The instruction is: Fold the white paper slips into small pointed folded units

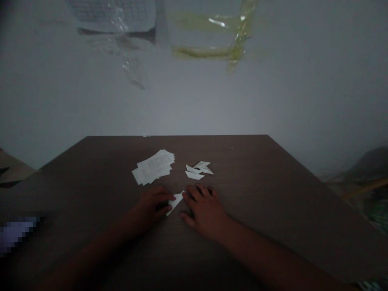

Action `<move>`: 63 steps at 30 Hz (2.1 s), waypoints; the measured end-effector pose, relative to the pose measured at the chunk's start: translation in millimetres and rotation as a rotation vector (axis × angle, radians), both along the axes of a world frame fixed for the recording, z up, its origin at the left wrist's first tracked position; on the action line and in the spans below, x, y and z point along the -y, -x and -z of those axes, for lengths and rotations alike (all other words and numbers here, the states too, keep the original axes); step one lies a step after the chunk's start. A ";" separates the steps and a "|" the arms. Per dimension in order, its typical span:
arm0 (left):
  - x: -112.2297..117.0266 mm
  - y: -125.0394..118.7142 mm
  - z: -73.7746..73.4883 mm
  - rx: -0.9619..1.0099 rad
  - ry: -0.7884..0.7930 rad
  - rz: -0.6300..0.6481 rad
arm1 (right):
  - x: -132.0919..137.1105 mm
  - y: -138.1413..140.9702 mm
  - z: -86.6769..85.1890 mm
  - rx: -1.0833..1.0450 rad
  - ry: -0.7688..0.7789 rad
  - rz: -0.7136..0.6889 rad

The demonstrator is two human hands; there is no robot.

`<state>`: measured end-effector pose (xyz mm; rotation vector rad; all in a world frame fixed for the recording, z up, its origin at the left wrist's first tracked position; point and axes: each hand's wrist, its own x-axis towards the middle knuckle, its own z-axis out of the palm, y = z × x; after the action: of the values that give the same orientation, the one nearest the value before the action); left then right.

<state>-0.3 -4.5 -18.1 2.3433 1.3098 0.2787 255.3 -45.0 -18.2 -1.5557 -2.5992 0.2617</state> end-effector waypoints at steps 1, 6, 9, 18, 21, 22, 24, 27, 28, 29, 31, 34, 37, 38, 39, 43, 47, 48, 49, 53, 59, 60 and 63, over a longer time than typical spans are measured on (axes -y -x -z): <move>-0.2 -0.4 -0.3 0.000 0.000 -0.002 | -0.1 0.1 -0.3 0.001 0.004 0.000; 0.0 -3.1 -2.5 0.004 0.001 -0.020 | -1.2 0.7 -2.3 0.006 0.025 0.003; 1.6 -4.3 -5.3 0.006 0.004 -0.033 | -3.3 1.3 -3.2 0.002 0.027 0.012; 8.7 -7.8 -11.8 -0.068 -0.022 0.005 | -5.7 0.2 3.2 -0.029 -0.004 -0.013; 9.2 -9.3 -16.2 -0.098 -0.005 0.028 | -5.3 -0.3 3.8 -0.032 -0.006 -0.014; 8.7 -9.7 -16.7 -0.107 0.001 0.030 | -5.3 -0.3 3.4 -0.028 -0.001 -0.013; 6.9 -9.9 -15.7 -0.117 0.004 0.028 | -5.4 -0.2 2.1 -0.021 0.009 -0.012; 3.9 -9.2 -11.0 -0.096 0.003 0.024 | -5.4 0.4 0.3 -0.016 0.023 -0.001; 3.2 -8.7 -9.7 -0.081 0.004 0.024 | -5.2 0.7 -0.2 -0.018 0.028 0.004; 2.9 -8.3 -8.9 -0.069 0.007 0.026 | -5.1 1.0 -0.6 -0.019 0.034 0.008; 3.1 -7.6 -9.1 -0.054 0.014 0.030 | -4.8 1.6 -1.5 -0.017 0.046 0.015; 4.1 -7.2 -11.5 -0.040 0.008 0.019 | -4.7 2.3 -3.1 -0.003 0.053 0.020; 3.5 -8.6 -11.6 -0.023 0.018 -0.013 | -5.2 3.4 -4.7 -0.007 0.043 0.020; 2.9 -9.6 -10.7 -0.023 0.027 -0.030 | -5.5 3.9 -5.1 -0.010 0.037 0.019; 2.2 -10.8 -9.4 -0.025 0.034 -0.049 | -5.8 4.4 -5.4 -0.014 0.031 0.017; -0.2 -15.4 -4.9 -0.037 0.037 -0.112 | -7.4 6.8 -5.3 -0.016 0.020 0.013; -0.5 -13.6 -7.7 -0.033 0.056 -0.110 | -8.2 8.2 -5.6 0.000 0.017 0.015; -0.5 -12.2 -9.0 -0.031 0.065 -0.101 | -8.1 8.3 -5.8 0.003 0.016 0.016; -0.5 -10.7 -10.1 -0.025 0.070 -0.092 | -8.0 8.2 -5.9 0.004 0.016 0.016; -1.5 -6.7 -9.6 -0.003 0.078 -0.064 | -6.2 7.3 -4.2 -0.010 -0.004 0.024; -1.5 -4.9 -3.7 0.002 0.058 -0.031 | 2.5 3.8 1.6 -0.020 -0.060 -0.162; -1.2 -4.3 -3.7 0.000 0.052 -0.023 | 3.2 2.7 2.0 -0.024 -0.058 -0.174; -0.5 -2.2 -3.6 -0.012 0.048 -0.001 | 1.8 -1.3 2.1 -0.045 -0.054 -0.126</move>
<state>1.9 -4.0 -14.5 2.3075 1.3092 0.2308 256.6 -46.8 -20.2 -1.3551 -2.6508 0.2320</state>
